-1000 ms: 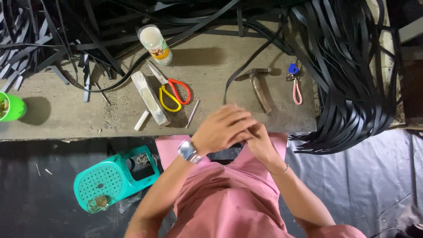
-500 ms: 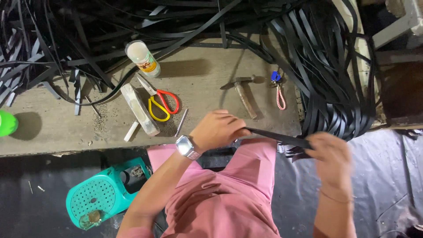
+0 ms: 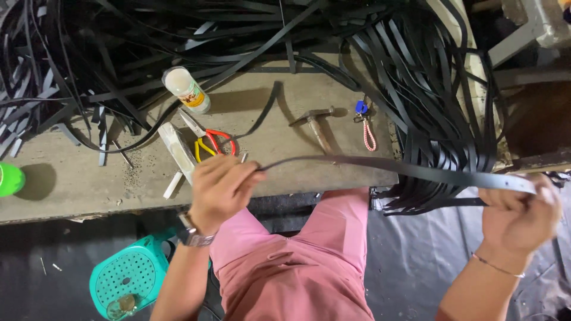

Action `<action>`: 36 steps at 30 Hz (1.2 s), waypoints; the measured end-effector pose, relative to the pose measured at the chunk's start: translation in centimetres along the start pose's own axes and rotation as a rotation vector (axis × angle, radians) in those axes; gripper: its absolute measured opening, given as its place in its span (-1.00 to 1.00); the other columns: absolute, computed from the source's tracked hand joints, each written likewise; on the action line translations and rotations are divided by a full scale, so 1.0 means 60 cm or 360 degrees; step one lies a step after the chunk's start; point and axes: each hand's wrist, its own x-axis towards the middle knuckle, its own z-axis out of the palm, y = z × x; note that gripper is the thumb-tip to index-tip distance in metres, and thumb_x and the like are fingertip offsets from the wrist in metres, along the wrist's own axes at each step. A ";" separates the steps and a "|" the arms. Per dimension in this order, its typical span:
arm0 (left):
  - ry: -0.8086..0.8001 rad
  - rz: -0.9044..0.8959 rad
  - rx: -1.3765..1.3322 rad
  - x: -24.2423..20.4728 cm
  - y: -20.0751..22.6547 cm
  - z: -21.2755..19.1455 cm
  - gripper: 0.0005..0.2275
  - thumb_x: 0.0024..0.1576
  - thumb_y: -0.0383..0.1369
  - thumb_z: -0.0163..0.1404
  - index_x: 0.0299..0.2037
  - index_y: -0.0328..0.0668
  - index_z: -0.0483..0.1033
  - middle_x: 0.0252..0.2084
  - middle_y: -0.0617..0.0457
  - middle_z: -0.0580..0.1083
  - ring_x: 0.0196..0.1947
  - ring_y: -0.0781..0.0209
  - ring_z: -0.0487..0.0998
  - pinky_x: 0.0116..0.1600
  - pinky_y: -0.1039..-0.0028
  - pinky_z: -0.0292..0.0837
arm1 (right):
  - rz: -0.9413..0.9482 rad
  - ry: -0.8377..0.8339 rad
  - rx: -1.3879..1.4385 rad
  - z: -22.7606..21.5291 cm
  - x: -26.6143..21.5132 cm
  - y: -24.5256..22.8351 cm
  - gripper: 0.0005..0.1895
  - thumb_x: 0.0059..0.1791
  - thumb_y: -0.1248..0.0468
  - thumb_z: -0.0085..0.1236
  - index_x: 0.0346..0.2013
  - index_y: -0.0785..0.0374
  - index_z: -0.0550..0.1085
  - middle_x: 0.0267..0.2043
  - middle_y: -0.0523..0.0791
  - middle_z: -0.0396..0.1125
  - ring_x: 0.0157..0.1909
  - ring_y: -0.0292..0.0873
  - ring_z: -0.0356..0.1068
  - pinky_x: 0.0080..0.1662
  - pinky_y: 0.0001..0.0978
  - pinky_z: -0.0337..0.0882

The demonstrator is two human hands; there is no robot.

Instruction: Using a hammer and a punch tool to create a series of holes in a leather strap on a workbench.

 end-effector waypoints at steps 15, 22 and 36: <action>0.0051 0.0046 0.1102 -0.061 -0.077 -0.323 -0.75 0.41 -0.54 0.46 -0.25 -0.66 0.74 -0.40 -0.32 0.54 -0.45 -0.03 0.41 -0.30 0.21 0.25 | -0.0929 -0.0555 -0.1412 0.195 0.107 0.019 -0.48 0.20 0.21 -0.03 -0.61 0.31 0.14 -0.62 -0.18 -0.12 -0.50 -0.27 -0.19 -0.35 -0.34 -0.20; -0.0470 0.0315 0.2239 0.006 -0.216 -0.363 -0.62 0.51 0.07 0.15 -0.29 0.10 0.67 -0.39 0.16 0.52 -0.27 0.20 0.49 0.12 0.41 0.50 | -0.1722 -0.0399 -0.1658 0.308 0.187 0.149 -0.50 0.14 0.26 -0.06 -0.66 0.26 0.08 -0.63 -0.02 0.00 -0.56 0.10 0.04 -0.39 -0.04 -0.05; -0.0132 -0.0143 0.1714 0.228 -0.469 -0.197 -0.59 0.24 -0.14 0.16 0.22 -0.15 0.54 0.12 -0.16 0.53 0.21 -0.15 0.48 0.38 -0.12 0.11 | -0.1733 -0.0261 -0.1616 0.553 0.414 0.239 -0.80 0.08 0.29 0.08 -0.04 0.31 0.49 -0.05 0.04 0.45 0.07 0.12 0.41 0.11 0.05 0.25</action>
